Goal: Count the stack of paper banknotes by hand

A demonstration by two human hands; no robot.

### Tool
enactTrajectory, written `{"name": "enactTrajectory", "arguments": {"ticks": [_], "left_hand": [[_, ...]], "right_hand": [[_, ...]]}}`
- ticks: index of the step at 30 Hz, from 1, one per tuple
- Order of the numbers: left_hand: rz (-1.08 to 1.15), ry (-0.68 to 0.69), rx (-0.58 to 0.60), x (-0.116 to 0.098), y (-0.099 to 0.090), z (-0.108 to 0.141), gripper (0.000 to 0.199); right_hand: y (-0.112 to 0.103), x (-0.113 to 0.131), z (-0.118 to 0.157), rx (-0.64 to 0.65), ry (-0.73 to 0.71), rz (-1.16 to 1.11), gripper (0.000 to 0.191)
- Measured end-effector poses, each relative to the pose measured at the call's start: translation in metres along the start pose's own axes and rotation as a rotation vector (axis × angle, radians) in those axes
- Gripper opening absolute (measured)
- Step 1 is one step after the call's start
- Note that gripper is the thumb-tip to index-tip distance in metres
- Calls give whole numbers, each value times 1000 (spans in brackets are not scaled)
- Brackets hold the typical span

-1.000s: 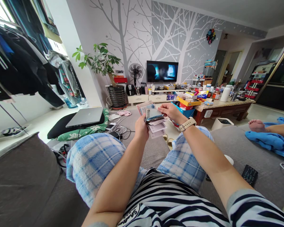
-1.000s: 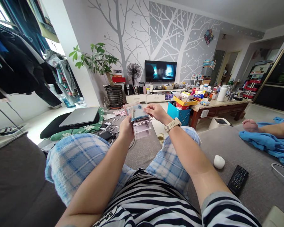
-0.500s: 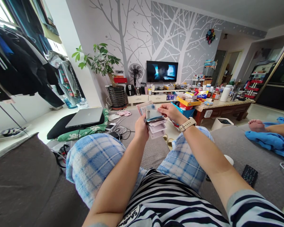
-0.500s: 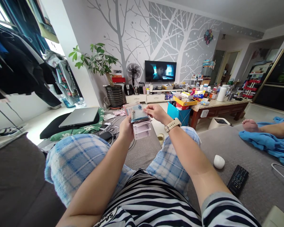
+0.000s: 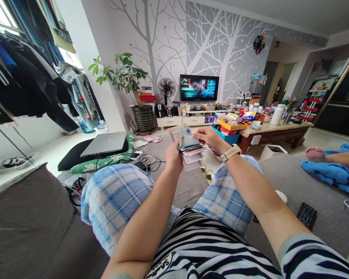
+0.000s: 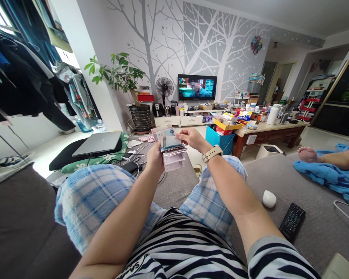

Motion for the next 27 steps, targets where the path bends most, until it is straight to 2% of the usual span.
{"name": "enactTrajectory", "arguments": {"ticks": [18,27], "left_hand": [[-24,33,-12,-2,-3,0,29],[6,2,-7,2,-4,-2,33]], "right_hand": [[1,-2,0,14,0,-38,34],[-1,1,0,-1,-6,-103,35]]}}
Point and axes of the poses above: each hand's wrist, its own z-axis away from the middle knuckle, its own y-axis out of the palm, x = y × z, the point moved 10 cm from there along -z, towards the middle knuckle, and after that the axes turned 2 degrees about -z, right-handed, at the moved point
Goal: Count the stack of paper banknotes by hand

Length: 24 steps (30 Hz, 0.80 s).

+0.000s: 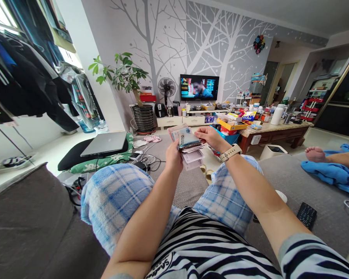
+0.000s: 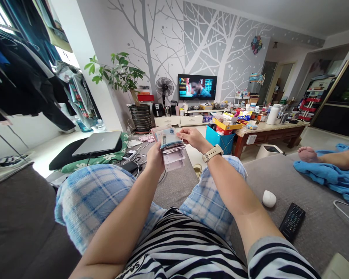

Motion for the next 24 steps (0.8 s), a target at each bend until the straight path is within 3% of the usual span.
{"name": "enactTrajectory", "arguments": {"ticks": [9,15,24], "left_hand": [[-14,32,-33,-5,-4,4,22],[-23,23,-26,-3,-4,2,20],[-1,6,42,-1,2,2,30]], "right_hand": [[8,-3,-1,107,-13,-5,39],[6,1,2,63,-1,49,33],[-3,-12,-2,-9,38,120,39]]}}
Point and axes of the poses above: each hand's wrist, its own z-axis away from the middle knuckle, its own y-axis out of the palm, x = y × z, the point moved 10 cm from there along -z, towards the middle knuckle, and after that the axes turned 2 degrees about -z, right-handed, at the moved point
